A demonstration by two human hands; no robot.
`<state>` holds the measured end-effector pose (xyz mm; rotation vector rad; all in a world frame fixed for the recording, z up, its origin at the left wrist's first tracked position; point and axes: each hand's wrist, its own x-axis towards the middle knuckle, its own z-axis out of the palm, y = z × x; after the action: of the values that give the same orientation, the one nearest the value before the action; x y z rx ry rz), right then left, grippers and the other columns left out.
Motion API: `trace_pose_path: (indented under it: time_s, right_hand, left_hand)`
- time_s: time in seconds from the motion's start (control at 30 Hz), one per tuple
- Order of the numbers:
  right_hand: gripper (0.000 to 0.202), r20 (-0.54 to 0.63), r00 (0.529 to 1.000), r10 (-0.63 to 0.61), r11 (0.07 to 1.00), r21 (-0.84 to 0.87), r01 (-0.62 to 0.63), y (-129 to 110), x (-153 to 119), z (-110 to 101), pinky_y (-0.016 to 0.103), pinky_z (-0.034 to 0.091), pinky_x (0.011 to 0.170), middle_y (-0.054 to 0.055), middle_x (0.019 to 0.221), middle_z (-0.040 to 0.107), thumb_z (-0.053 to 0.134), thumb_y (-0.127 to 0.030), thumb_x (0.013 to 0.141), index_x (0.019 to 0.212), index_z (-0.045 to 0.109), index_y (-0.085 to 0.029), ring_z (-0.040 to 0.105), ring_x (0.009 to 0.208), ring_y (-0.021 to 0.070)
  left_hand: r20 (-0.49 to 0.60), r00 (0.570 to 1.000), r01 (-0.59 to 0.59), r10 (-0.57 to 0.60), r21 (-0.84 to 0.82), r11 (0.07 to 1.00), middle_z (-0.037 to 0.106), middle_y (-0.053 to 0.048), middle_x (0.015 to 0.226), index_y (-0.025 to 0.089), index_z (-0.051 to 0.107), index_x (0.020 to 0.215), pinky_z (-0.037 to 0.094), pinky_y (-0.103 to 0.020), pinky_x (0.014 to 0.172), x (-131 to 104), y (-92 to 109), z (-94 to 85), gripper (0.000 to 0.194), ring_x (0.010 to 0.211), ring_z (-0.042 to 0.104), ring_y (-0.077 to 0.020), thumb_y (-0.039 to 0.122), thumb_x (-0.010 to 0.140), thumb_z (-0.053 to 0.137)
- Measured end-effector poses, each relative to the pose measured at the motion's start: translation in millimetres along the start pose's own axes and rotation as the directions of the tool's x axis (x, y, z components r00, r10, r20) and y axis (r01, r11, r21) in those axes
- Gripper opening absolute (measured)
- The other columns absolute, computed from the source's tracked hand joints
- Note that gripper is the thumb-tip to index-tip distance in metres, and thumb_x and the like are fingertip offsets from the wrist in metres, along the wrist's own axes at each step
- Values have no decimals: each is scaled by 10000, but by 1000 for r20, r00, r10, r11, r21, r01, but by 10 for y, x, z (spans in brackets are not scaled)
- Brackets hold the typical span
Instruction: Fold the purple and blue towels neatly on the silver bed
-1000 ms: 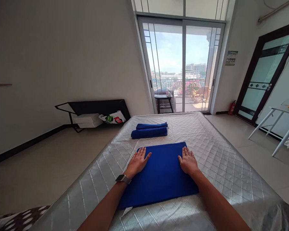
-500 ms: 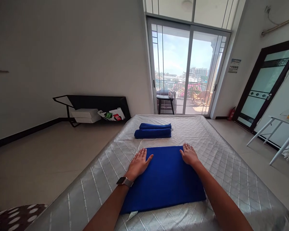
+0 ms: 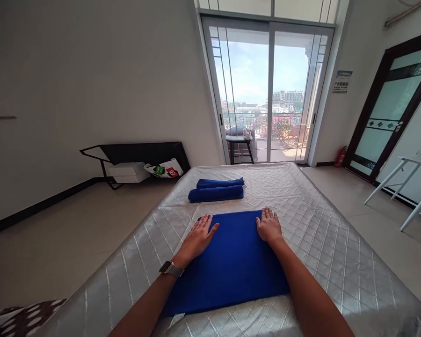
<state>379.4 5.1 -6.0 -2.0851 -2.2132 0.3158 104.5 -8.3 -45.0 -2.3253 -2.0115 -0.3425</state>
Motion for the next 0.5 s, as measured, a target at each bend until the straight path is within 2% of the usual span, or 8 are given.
trace_pose_path:
  time_s: [0.1, 0.2, 0.3, 0.33, 0.4, 0.5]
  right_hand:
    - [665, -15, 1000, -6, 1000, 8, 6, 16, 16, 29, 387, 79, 1237, 125, 1654, 174, 178, -403, 1031, 1584, 193, -35, 102, 1540, 193]
    - [647, -19, 999, -27, 1000, -11, 27, 56, 38, 72, 399, 92, 1235, 124, 1655, 171, 201, -368, 1024, 1588, 195, -50, 100, 1540, 198]
    - [634, 7, 998, -69, 997, -42, 69, 98, 60, 106, 409, 112, 1232, 109, 1660, 161, 258, -303, 1002, 1596, 195, -90, 81, 1542, 199]
    - [633, 10, 997, -76, 996, -48, 77, 106, 67, 111, 413, 117, 1231, 107, 1660, 161, 262, -288, 998, 1597, 194, -98, 79, 1542, 199]
    - [623, 2, 998, -70, 997, -45, 70, 106, 73, 111, 415, 118, 1231, 110, 1659, 167, 238, -294, 1007, 1597, 197, -98, 88, 1541, 199]
    - [636, -7, 999, -38, 999, -10, 38, 77, 63, 86, 399, 96, 1234, 120, 1657, 172, 193, -362, 1029, 1592, 195, -66, 107, 1540, 199]
  left_hand:
    - [21, 987, -161, 161, -35, 986, 398, -175, 1578, 81, 416, 1500, 268, -482, 1217, 115, 483, -17, 751, 1488, 316, -299, 589, 1011, 156]
    - [9, 947, -319, 321, -82, 944, 419, -149, 1574, 153, 420, 1509, 249, -504, 1222, 311, 1035, 63, 668, 1487, 314, -301, 556, 1024, 202]
    - [4, 921, -388, 390, -111, 915, 430, -132, 1566, 238, 470, 1465, 288, -552, 1188, 499, 1394, 163, 537, 1432, 391, -310, 513, 1008, 410]
    - [3, 922, -385, 387, -114, 916, 448, -124, 1545, 251, 502, 1428, 330, -564, 1160, 538, 1441, 187, 503, 1388, 439, -306, 493, 987, 491]
    - [4, 932, -359, 361, -113, 927, 483, -107, 1496, 247, 536, 1371, 402, -574, 1103, 564, 1412, 213, 477, 1309, 508, -291, 461, 949, 591]
    - [23, 951, -305, 309, -109, 946, 470, -126, 1521, 250, 504, 1420, 357, -579, 1138, 482, 1090, 208, 512, 1364, 467, -312, 500, 973, 520]
